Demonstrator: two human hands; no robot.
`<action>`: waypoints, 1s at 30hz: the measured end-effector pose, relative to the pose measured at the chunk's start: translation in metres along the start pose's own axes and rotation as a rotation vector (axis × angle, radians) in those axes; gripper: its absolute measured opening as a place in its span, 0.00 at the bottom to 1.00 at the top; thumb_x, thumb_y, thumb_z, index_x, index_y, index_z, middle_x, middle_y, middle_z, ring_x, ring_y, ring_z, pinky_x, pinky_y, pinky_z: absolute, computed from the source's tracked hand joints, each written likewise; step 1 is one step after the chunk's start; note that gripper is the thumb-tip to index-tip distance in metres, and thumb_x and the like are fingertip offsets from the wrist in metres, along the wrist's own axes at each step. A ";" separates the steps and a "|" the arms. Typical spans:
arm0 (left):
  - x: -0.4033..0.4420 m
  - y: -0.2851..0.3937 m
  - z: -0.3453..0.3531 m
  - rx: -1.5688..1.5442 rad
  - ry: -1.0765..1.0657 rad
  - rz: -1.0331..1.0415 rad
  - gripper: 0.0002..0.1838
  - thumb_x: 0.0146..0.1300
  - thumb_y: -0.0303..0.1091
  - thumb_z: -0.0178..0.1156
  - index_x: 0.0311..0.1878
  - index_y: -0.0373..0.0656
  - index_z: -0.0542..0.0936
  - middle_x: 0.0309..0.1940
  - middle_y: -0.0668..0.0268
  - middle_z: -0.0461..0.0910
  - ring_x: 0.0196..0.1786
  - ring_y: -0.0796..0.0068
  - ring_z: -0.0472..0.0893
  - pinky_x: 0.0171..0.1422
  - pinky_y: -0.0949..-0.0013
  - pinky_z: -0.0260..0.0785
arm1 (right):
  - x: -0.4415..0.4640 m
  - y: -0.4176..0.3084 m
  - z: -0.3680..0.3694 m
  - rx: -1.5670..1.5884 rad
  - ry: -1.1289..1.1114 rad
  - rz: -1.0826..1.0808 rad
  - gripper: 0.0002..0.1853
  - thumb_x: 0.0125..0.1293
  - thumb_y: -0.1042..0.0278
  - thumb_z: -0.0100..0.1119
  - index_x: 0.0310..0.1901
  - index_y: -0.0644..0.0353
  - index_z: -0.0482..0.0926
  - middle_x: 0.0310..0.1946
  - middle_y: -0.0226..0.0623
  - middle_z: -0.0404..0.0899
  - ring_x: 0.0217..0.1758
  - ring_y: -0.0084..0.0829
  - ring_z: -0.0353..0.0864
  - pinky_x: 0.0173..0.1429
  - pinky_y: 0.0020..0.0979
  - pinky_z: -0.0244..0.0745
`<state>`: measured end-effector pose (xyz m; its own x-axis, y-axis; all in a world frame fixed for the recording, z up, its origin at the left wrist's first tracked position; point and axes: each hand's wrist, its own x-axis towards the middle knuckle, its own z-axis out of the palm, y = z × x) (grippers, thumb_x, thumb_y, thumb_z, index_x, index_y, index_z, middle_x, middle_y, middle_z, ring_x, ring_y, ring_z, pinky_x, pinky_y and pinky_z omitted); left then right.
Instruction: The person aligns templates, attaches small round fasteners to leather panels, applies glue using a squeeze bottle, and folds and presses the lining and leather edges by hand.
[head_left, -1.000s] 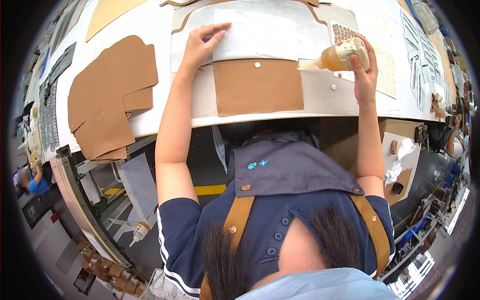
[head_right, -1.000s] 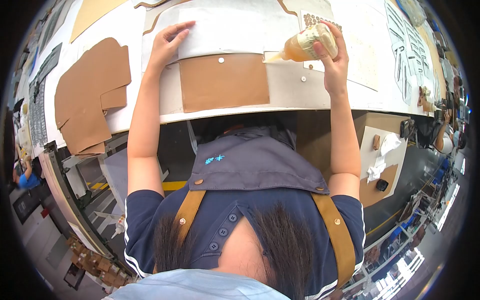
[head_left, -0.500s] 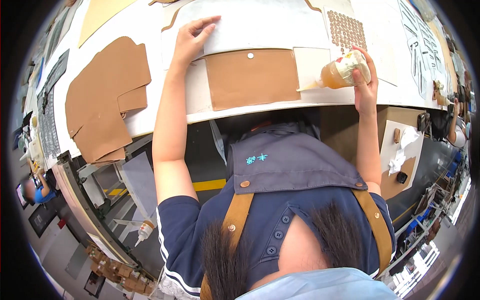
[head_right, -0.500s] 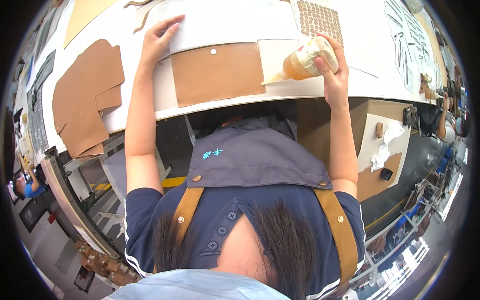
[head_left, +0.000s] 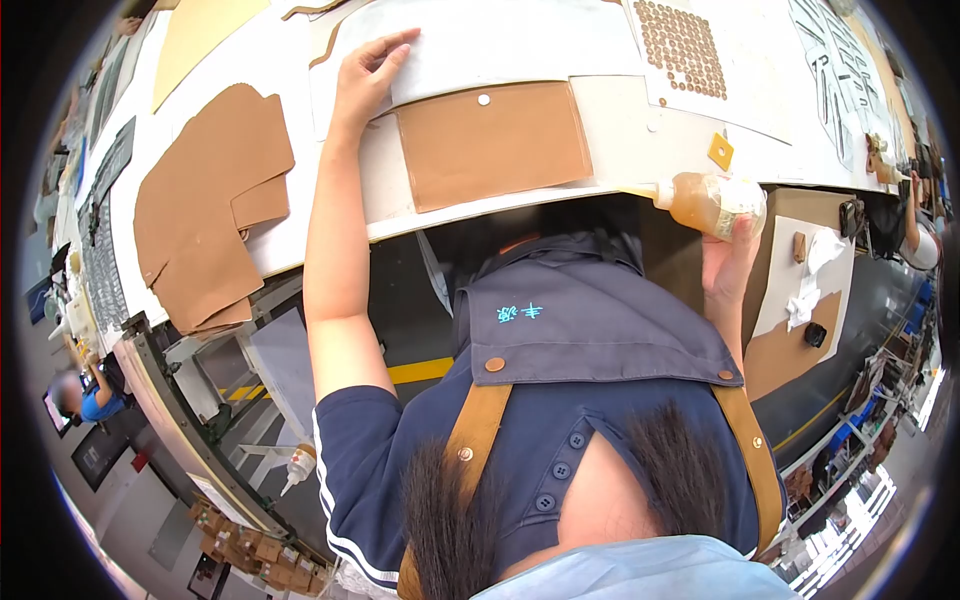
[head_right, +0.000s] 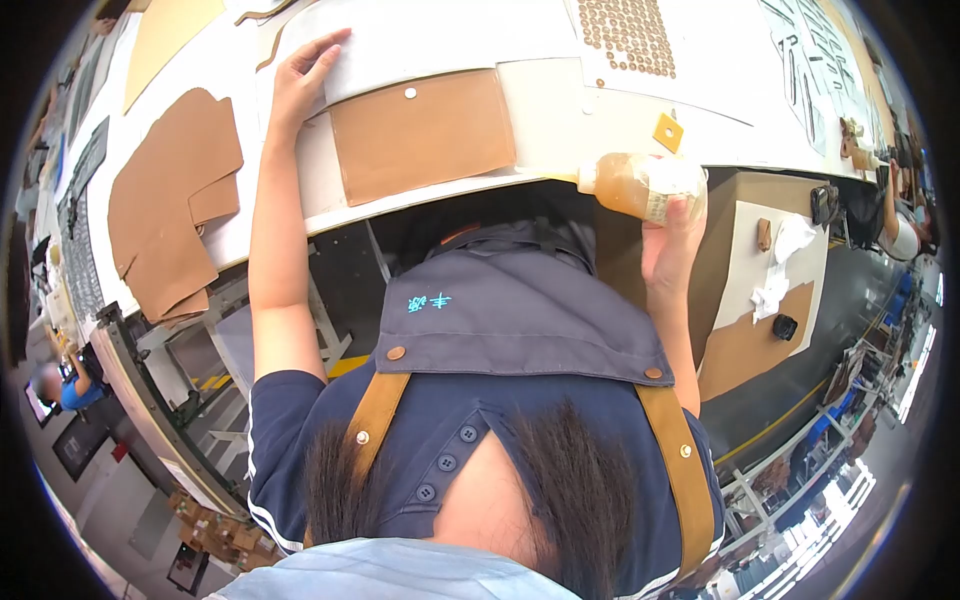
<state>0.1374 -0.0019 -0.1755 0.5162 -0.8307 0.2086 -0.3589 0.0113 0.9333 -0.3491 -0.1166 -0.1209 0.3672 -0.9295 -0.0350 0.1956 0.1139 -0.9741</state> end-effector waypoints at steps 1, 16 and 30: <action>0.000 0.000 0.000 -0.004 -0.006 -0.002 0.15 0.73 0.30 0.62 0.59 0.42 0.87 0.53 0.66 0.88 0.54 0.80 0.83 0.62 0.73 0.74 | -0.008 0.000 0.008 0.012 0.035 -0.013 0.40 0.69 0.46 0.71 0.72 0.61 0.65 0.68 0.41 0.74 0.72 0.35 0.74 0.74 0.43 0.72; -0.001 0.000 0.001 0.060 0.023 0.033 0.15 0.73 0.31 0.62 0.58 0.42 0.88 0.49 0.68 0.89 0.49 0.82 0.83 0.58 0.75 0.75 | -0.036 0.037 0.035 -0.318 0.020 -0.457 0.38 0.66 0.57 0.76 0.65 0.64 0.60 0.59 0.47 0.70 0.62 0.34 0.73 0.70 0.37 0.69; 0.007 -0.027 -0.001 0.031 0.004 0.016 0.15 0.70 0.31 0.65 0.56 0.38 0.87 0.46 0.63 0.89 0.46 0.78 0.84 0.54 0.73 0.76 | -0.037 0.062 0.072 -0.302 -0.317 -0.613 0.43 0.60 0.55 0.81 0.63 0.58 0.57 0.57 0.49 0.68 0.59 0.38 0.75 0.65 0.40 0.73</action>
<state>0.1511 -0.0071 -0.1988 0.5135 -0.8282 0.2246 -0.3909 0.0072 0.9204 -0.2848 -0.0501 -0.1641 0.5258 -0.6451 0.5545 0.2077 -0.5348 -0.8190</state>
